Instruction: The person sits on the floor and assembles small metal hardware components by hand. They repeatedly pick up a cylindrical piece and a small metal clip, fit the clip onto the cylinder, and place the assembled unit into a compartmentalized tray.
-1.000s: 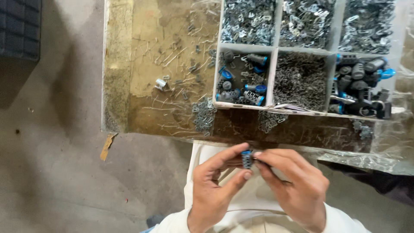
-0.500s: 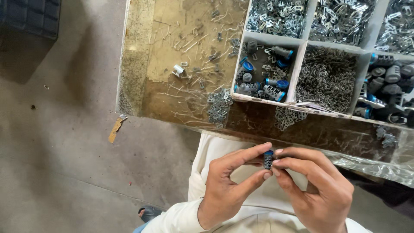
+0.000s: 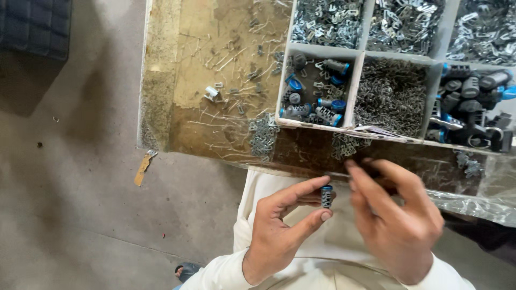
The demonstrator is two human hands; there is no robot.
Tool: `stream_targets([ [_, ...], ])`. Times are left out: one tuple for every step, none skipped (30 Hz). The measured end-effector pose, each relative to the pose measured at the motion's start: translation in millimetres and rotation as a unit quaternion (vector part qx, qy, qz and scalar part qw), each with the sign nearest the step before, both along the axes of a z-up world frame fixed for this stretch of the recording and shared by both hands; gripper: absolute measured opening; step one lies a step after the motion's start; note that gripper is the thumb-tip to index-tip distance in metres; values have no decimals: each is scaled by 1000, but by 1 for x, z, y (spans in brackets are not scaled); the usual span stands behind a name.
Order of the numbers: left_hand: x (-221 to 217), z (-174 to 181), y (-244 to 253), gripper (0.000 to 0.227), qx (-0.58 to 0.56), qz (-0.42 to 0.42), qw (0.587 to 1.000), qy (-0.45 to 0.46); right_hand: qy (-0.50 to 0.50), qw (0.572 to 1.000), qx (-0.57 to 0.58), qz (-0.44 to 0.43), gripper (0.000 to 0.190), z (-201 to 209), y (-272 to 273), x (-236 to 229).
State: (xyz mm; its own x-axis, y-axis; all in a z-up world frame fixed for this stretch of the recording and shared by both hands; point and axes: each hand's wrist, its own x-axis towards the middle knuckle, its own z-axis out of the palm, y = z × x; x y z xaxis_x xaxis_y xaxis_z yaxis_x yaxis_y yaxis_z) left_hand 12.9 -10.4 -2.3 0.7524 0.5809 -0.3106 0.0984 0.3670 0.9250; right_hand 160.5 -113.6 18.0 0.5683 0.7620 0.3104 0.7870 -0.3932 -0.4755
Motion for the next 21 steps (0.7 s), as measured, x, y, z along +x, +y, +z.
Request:
stream_targets([
  [0, 0, -1, 49, 1, 2, 1000, 0, -4, 1000, -5, 17, 28, -1, 2, 1],
  [0, 0, -1, 49, -6, 2, 1000, -3, 3, 1000, -2, 16, 28, 1, 1, 1],
  [-1, 1, -1, 49, -12, 3, 1000, -5, 11, 1000, 1, 16, 28, 2, 2, 2],
  [-1, 1, 0, 49, -18, 4, 1000, -7, 19, 1000, 3, 17, 29, 3, 3, 1],
  [-2, 1, 0, 48, -14, 5, 1000, -4, 12, 1000, 8, 11, 28, 3, 4, 1],
  [-2, 1, 1, 48, -9, 7, 1000, -2, 4, 1000, 12, 5, 28, 3, 5, 2],
  [-2, 0, 1, 48, -6, 6, 1000, 2, -3, 1000, 16, -2, 27, 4, 5, 1],
  [-1, 0, 1, 48, -9, 8, 1000, 1, -2, 1000, 7, 17, 27, 4, 5, 3],
  [-1, 0, 1, 48, -12, 7, 1000, 1, -2, 999, -1, 33, 27, 4, 5, 3],
  [0, 1, 1, 48, -15, 6, 1000, 0, -1, 999, -9, 50, 27, 5, 3, 3],
  [1, 1, 0, 48, -16, 8, 1000, -5, 14, 999, 1, 37, 25, 5, 3, 4],
  [2, 3, 0, 48, -17, 11, 1000, -10, 28, 999, 11, 24, 23, 6, 1, 3],
  [2, 4, -1, 48, -17, 17, 1000, -15, 44, 999, 21, 15, 22, 6, 0, 2],
  [2, 4, -1, 47, -12, 21, 1000, -16, 76, 997, 31, 9, 21, 6, -2, 0],
  [2, 5, -2, 47, -8, 28, 999, -16, 109, 993, 40, 4, 21, 7, -4, -2],
  [2, 5, -3, 47, -4, 34, 999, -16, 141, 989, 49, 0, 21, 6, -5, -4],
  [2, 6, -3, 47, -4, 30, 999, -14, 154, 987, 44, 0, 20, 4, -7, -6],
  [2, 6, -4, 47, -5, 26, 1000, -11, 167, 985, 39, 0, 19, 2, -8, -7],
  [2, 5, -3, 47, -5, 20, 1000, -10, 179, 983, 34, -2, 19, 0, -10, -7],
  [3, 5, -3, 47, 3, 16, 1000, -10, 199, 979, 40, -10, 18, 0, -12, -6],
  [3, 5, -3, 47, 9, 13, 1000, -8, 222, 974, 43, -17, 16, -1, -15, -5],
])
